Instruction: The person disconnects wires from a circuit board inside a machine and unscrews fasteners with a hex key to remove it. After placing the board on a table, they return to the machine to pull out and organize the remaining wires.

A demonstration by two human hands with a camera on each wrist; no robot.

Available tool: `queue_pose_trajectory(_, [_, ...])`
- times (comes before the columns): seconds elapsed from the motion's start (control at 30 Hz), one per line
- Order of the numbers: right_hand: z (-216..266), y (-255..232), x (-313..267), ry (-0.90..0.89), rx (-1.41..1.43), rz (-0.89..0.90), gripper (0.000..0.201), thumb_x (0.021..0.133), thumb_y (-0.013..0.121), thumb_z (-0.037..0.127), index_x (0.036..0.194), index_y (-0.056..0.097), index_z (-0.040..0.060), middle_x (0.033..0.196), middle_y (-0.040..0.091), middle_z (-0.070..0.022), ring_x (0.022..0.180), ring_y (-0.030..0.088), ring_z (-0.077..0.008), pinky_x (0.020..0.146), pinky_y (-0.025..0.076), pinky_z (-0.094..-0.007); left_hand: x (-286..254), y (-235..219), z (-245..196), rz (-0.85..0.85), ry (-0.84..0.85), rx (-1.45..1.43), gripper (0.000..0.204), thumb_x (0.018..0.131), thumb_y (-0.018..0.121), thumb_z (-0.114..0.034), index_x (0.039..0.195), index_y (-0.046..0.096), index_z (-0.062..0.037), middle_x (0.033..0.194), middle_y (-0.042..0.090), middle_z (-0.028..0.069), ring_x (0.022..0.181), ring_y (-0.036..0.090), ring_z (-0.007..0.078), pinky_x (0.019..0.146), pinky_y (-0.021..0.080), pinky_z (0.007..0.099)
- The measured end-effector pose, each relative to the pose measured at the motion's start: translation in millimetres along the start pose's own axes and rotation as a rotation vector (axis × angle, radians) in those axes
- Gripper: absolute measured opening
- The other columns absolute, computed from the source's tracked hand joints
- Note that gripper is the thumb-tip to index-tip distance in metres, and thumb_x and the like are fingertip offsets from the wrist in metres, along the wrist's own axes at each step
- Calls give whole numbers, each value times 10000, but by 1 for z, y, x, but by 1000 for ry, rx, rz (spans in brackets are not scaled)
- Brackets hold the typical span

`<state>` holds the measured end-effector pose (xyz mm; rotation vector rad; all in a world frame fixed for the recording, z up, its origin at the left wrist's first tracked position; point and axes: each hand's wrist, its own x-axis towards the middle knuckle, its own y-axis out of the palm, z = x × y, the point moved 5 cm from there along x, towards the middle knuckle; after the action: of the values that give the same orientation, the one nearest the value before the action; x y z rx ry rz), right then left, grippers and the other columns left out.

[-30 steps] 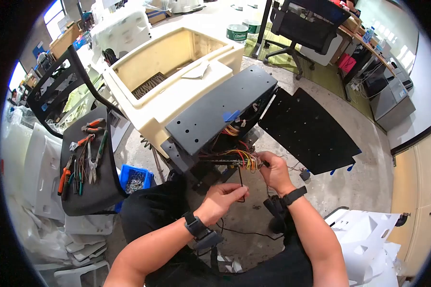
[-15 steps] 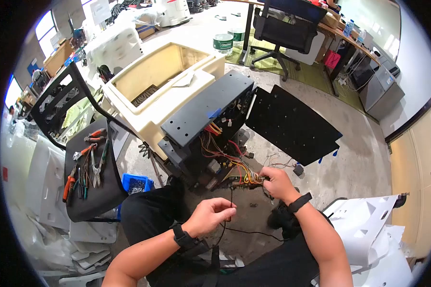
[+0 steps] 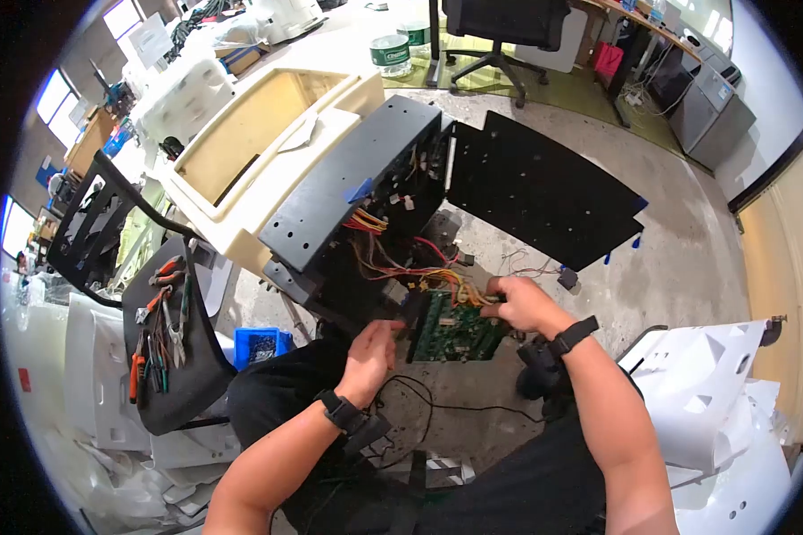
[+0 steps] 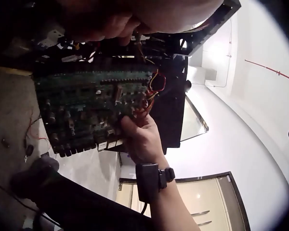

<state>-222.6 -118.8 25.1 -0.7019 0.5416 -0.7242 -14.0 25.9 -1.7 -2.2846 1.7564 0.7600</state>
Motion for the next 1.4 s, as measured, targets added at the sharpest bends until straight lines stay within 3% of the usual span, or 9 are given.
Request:
queue_pose_trajectory(0.13, [10, -6, -2, -54, -56, 17, 300, 707, 663, 154, 959, 628, -5, 895, 626, -227, 869, 611, -343, 755, 464, -400, -7, 12, -5, 227, 481, 664, 314, 974, 373, -268, 1141, 553, -73, 722, 505, -8, 632, 476, 91, 606, 418, 240])
queue_pose_trajectory(0.2, [15, -7, 0, 51, -130, 46, 289, 677, 679, 144, 911, 633, -18, 899, 621, -232, 867, 600, -359, 755, 457, -394, -29, 21, -25, 231, 123, 400, 352, 960, 420, -317, 1129, 560, -43, 761, 583, 19, 681, 533, 94, 623, 448, 253])
queue_pose_trajectory(0.33, [19, 0, 4, 14, -89, 46, 299, 649, 713, 129, 884, 620, -31, 848, 619, -223, 815, 598, -356, 729, 455, -377, -66, 8, -80, 205, 325, 136, 325, 964, 431, -270, 1049, 588, 2, 747, 593, 22, 679, 545, 77, 643, 462, 243])
queue_pose_trajectory(0.6, [31, 3, 5, 111, -68, 16, 283, 641, 735, 122, 833, 597, -33, 766, 617, -201, 737, 605, -315, 673, 458, -360, -164, -168, -233, -511, 677, 415, 289, 952, 454, -213, 976, 611, 29, 708, 625, 58, 622, 569, 97, 626, 471, 237])
queue_pose_trajectory(0.73, [24, 9, 9, 11, -52, -8, 261, 642, 732, 101, 770, 552, -38, 636, 550, -118, 596, 505, -180, 571, 406, -325, -148, -301, -194, -753, 431, 386, 282, 937, 480, -222, 1043, 635, -11, 726, 648, 42, 669, 598, 91, 645, 480, 219])
queue_pose_trajectory(1.0, [15, 16, 10, -1, -125, 32, 305, 646, 736, 152, 818, 589, -52, 751, 591, -218, 720, 579, -335, 666, 437, -396, -102, -444, -102, -1138, 307, 733, 348, 896, 453, -288, 1086, 620, -49, 964, 673, 115, 902, 628, 218, 812, 460, 321])
queue_pose_trajectory(1.13, [31, 13, 11, 75, -93, 77, 333, 700, 722, 208, 914, 629, -29, 832, 635, -222, 769, 613, -293, 701, 460, -377, -119, -404, -134, -1317, -58, 1053, 517, 813, 527, -415, 1214, 530, -87, 1164, 575, 165, 1044, 556, 335, 878, 438, 424])
queue_pose_trajectory(1.2, [27, 11, 10, 9, -58, 87, 358, 704, 729, 254, 924, 627, -9, 841, 628, -221, 774, 613, -325, 699, 463, -378, -102, -457, -119, -1225, 479, 873, 416, 837, 578, -259, 1167, 544, -8, 1053, 624, 135, 984, 588, 272, 874, 445, 359])
queue_pose_trajectory(1.4, [23, 4, 6, -39, 59, 78, 357, 706, 736, 236, 953, 621, 7, 877, 636, -200, 830, 617, -314, 719, 461, -376, -107, -216, -174, -340, 472, 771, 143, 852, 533, -71, 926, 627, 7, 832, 609, 31, 753, 552, 101, 696, 432, 231])
